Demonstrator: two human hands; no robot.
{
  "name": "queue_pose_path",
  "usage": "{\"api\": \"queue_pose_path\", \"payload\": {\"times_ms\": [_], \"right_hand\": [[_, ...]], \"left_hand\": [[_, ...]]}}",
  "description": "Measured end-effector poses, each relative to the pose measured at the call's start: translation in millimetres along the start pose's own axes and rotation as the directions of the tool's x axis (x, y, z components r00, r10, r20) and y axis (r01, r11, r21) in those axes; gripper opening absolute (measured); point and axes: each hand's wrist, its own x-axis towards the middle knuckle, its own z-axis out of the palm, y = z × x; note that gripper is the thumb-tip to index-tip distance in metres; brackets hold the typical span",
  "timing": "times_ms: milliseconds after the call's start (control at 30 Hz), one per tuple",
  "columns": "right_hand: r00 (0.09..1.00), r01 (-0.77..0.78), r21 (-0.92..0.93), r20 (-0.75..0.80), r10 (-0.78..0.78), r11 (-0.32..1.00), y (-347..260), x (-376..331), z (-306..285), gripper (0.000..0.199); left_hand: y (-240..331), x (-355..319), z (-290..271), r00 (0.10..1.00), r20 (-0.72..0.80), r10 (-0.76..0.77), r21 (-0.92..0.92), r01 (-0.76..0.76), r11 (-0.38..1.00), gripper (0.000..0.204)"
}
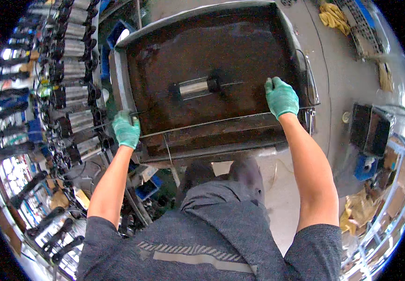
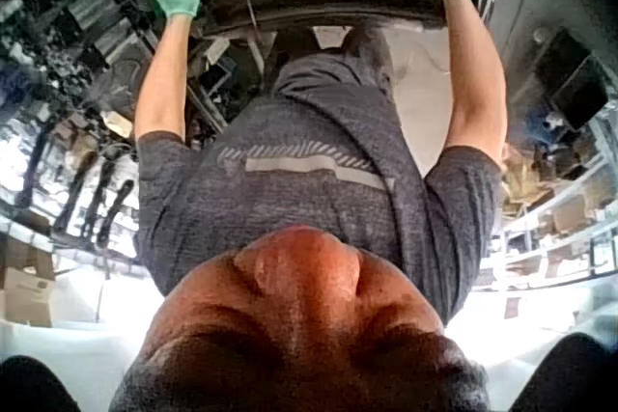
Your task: The person picks up cylindrical submersible pumps from a rack and places them into a metal tray filled with water. They repeatedly submerge the pumps, lift them out, and inspect them while wearing green gloves. The process is repeated for multiple units in a workshop setting.
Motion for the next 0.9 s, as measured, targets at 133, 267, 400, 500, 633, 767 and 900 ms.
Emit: {"api": "queue_pose_path", "payload": {"times_ms": [133,267,400,500,633,767,900], "right_hand": [[0.999,0.003,0.044,-0.037,-0.001,0.999,0,-3,-1,0.038],[1.000,-0.007,0.054,-0.028,0.008,0.999,3,-3,-3,0.036],[0.998,0.013,0.115,-0.059,-0.007,0.993,6,-3,-3,0.034],[0.997,0.018,0.149,-0.080,-0.006,0.989,8,-4,-2,0.034],[0.995,0.024,0.175,-0.097,-0.007,0.984,12,-5,-2,0.034],[0.997,0.016,0.183,-0.074,-0.003,0.983,13,-6,-2,0.033],[0.996,0.033,0.201,-0.092,-0.014,0.979,13,-6,0,0.033]], "left_hand": [[81,35,7,0.995,0.028,0.097,-0.462,-0.073,0.884,0.026],[176,77,27,0.917,0.388,0.090,-0.589,0.172,0.789,0.029],[240,110,53,0.665,0.746,-0.015,-0.519,0.595,0.614,0.023],[261,119,68,0.511,0.860,-0.014,-0.502,0.849,0.167,0.018],[262,124,79,0.417,0.908,-0.043,-0.412,0.907,0.088,0.012],[255,109,78,0.537,0.835,-0.119,-0.500,0.832,0.241,0.018],[242,99,59,0.602,0.790,-0.114,-0.536,0.769,0.347,0.021]]}}
